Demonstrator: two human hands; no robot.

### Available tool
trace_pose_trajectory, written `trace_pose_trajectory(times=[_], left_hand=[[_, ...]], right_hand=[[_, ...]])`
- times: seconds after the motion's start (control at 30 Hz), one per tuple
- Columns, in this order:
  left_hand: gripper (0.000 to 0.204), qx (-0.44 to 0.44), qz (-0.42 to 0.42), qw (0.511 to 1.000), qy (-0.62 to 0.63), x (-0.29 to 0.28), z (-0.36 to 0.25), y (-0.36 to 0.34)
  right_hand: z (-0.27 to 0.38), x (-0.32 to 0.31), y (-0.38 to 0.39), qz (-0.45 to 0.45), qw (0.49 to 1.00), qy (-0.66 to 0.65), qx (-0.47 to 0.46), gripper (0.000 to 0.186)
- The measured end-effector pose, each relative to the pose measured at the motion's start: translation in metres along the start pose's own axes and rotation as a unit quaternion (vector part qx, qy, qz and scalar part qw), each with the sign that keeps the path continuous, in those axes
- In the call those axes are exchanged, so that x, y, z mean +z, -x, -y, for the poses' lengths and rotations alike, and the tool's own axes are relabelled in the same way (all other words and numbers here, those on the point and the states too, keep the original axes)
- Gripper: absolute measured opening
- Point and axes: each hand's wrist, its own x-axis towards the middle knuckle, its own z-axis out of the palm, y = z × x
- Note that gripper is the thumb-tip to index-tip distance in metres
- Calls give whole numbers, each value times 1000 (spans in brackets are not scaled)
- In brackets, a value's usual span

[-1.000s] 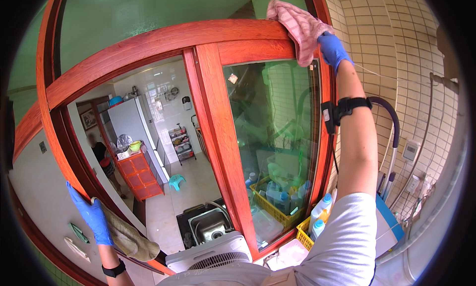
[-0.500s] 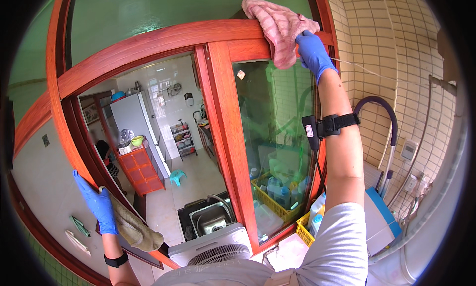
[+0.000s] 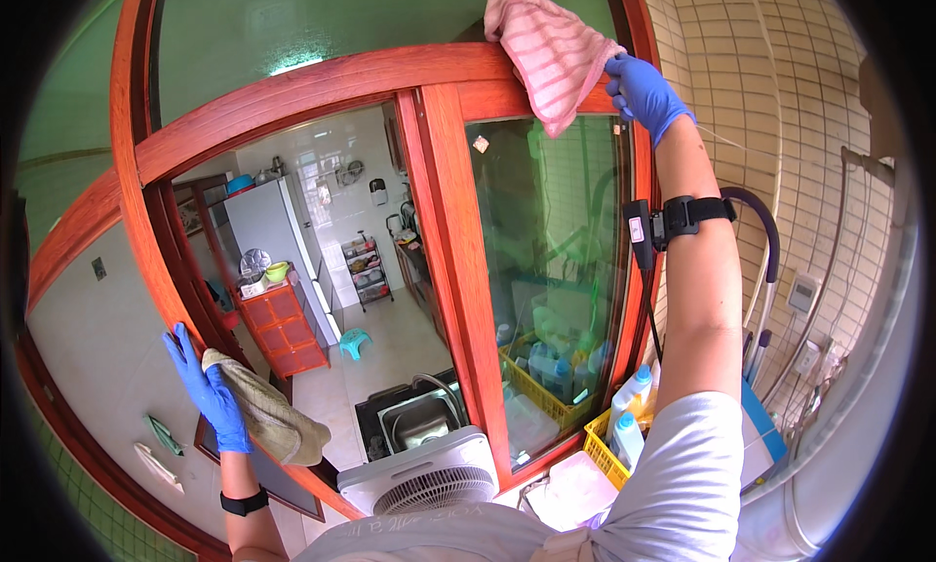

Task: The person cleans a large glass window using a squeegee and cloths. They wipe the glass with a cloth, use a squeegee to remove water, and then dry the surface with another cloth. The person also wipes the wooden window frame and handles a red bucket.

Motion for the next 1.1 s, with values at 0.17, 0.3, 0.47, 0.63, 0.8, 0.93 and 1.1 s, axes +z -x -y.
trace_pose_trajectory(times=[0.17,0.3,0.47,0.63,0.8,0.93,1.1], left_hand=[[60,32,-29,989,141,-22,-74,-14],[38,-181,181,841,477,-1,-134,-35],[40,-148,330,825,435,50,-199,-88],[45,254,155,941,160,123,-236,-128],[51,285,131,949,19,183,-301,-177],[41,275,139,950,-38,212,-343,-204],[32,304,124,943,-47,247,-360,-225]], right_hand=[[-1,-10,-4,15,1000,-13,17,17],[-9,-1,-1,14,1000,-20,8,17],[-5,-14,-1,-14,998,-62,16,14],[-3,-7,0,27,991,-131,29,11],[-4,-15,0,27,988,-148,28,11],[-7,-13,2,3,992,-123,25,11],[-15,-8,-3,1,996,-89,16,16]])
